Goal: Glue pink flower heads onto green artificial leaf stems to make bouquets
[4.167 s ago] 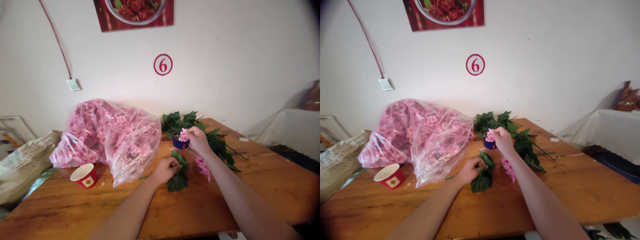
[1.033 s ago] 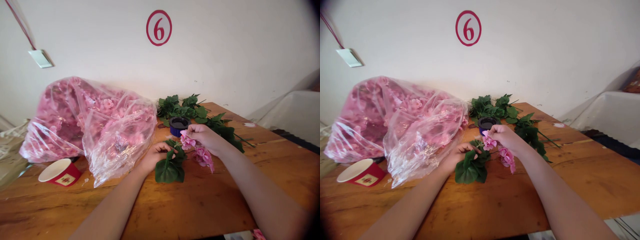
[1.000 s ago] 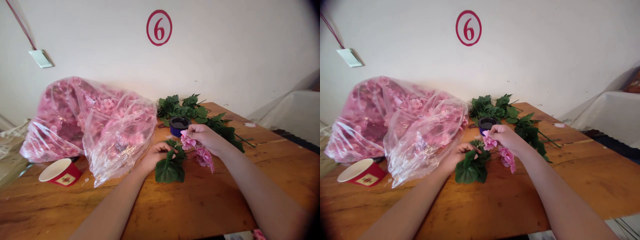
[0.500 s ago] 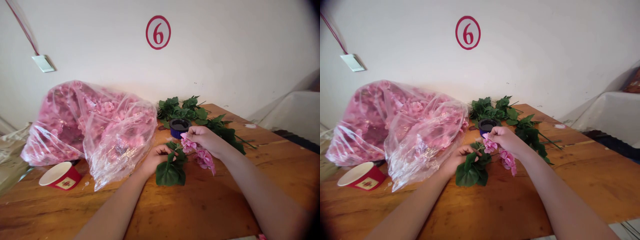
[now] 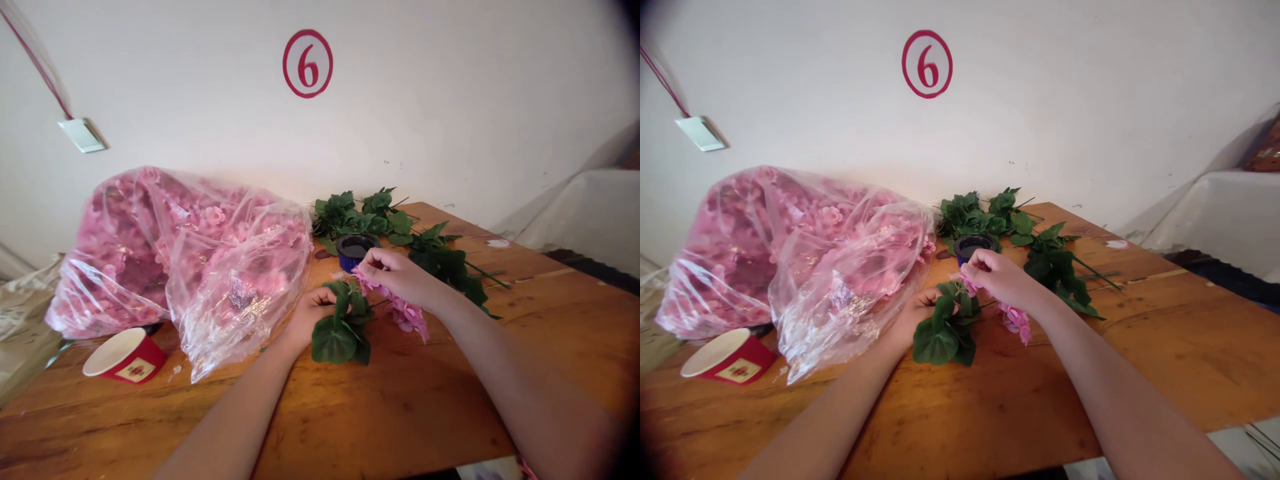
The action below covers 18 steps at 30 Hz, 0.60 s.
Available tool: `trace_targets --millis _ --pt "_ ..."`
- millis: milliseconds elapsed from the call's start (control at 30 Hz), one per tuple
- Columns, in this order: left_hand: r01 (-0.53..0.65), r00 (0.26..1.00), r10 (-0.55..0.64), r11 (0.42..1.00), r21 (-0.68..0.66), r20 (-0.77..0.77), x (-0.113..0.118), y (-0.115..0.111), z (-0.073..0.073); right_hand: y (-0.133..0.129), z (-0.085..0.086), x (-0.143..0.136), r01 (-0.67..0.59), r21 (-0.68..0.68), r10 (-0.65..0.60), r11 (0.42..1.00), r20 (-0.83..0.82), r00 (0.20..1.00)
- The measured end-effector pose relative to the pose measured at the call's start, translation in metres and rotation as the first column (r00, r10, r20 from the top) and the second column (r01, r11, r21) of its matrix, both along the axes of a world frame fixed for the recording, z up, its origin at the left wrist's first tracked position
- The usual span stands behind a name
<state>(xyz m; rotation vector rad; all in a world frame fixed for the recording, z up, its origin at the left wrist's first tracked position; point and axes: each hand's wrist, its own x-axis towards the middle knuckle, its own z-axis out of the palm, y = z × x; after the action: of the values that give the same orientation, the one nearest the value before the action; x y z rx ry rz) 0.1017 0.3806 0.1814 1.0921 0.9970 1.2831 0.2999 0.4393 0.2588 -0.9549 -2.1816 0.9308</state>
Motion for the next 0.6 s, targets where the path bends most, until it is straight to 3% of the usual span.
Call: trace_targets --millis 133,367,600 --pt "-0.002 1.0 0.002 1.0 0.018 -0.001 -0.001 0.001 0.0 -0.007 0.002 0.005 -0.169 0.063 0.158 0.984 0.152 0.976" --pt "-0.029 0.999 0.029 1.0 0.006 -0.043 -0.003 0.001 -0.003 0.008 -0.013 -0.002 -0.115 0.146 0.087 0.983 0.187 0.979" --pt "-0.12 0.983 0.11 0.991 -0.062 -0.149 0.004 -0.004 0.006 0.011 -0.018 -0.005 -0.198 0.394 0.112 0.898 0.23 0.967"
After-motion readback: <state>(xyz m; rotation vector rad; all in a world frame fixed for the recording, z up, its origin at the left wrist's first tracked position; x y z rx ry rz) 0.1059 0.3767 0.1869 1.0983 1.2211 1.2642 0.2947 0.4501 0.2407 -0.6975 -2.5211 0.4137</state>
